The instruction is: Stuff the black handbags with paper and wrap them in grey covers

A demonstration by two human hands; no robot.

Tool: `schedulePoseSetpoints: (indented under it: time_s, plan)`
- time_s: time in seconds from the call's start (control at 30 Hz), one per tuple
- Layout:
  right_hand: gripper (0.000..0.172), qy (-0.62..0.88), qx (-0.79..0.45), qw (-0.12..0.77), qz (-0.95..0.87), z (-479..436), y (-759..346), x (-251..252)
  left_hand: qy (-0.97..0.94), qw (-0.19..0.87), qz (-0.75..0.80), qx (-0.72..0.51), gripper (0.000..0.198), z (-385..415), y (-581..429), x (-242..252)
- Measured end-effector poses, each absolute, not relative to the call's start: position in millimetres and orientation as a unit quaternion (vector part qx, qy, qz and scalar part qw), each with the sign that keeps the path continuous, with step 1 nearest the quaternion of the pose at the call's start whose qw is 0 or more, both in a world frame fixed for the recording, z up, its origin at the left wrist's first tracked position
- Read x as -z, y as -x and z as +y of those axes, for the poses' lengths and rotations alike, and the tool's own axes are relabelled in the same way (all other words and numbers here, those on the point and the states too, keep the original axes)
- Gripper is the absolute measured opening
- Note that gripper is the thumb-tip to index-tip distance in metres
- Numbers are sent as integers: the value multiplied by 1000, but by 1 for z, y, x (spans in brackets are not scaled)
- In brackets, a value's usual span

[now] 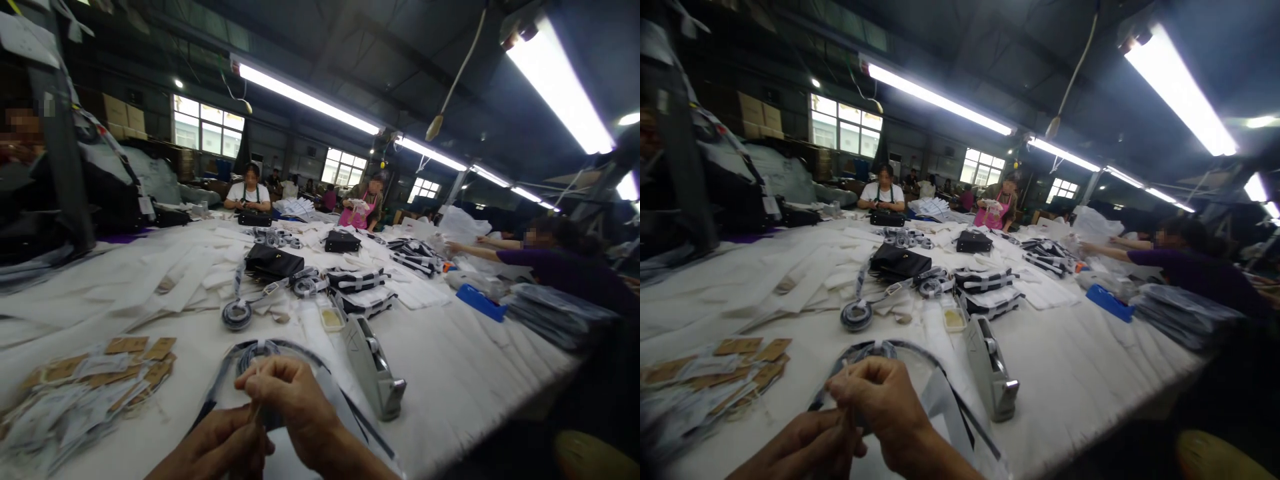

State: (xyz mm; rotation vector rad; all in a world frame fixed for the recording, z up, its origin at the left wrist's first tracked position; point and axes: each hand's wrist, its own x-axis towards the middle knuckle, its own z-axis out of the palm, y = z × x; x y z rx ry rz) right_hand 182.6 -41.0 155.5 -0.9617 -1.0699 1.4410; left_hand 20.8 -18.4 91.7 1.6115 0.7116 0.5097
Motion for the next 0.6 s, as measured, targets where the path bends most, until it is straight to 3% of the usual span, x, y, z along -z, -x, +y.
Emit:
schedulePoseSetpoints:
  time_s: [0.17, 0.3, 0.37, 0.43, 0.5, 0.6]
  plan:
    - [41, 343, -706, 528, -325, -55, -188, -154, -687, 635, 246, -254, 42, -37, -33, -99]
    - [35, 355, -721, 479, -353, -64, -202, -140, -662, 673, 197, -263, 24, -59, -39, -110]
    - [36, 379, -709, 456, -382, -67, -215, -136, -659, 674, 202, -265, 26, -67, -37, -114]
    - [39, 422, -679, 443, -406, -67, -228, -137, -653, 668, 232, -272, 40, -69, -29, -114]
    - [42, 475, -639, 419, -438, -63, -239, -144, -658, 628, 291, -296, 42, -60, -14, -108]
    - [42, 543, -567, 320, -530, -48, -239, -152, -696, 443, 459, -329, 29, -26, 14, -89]
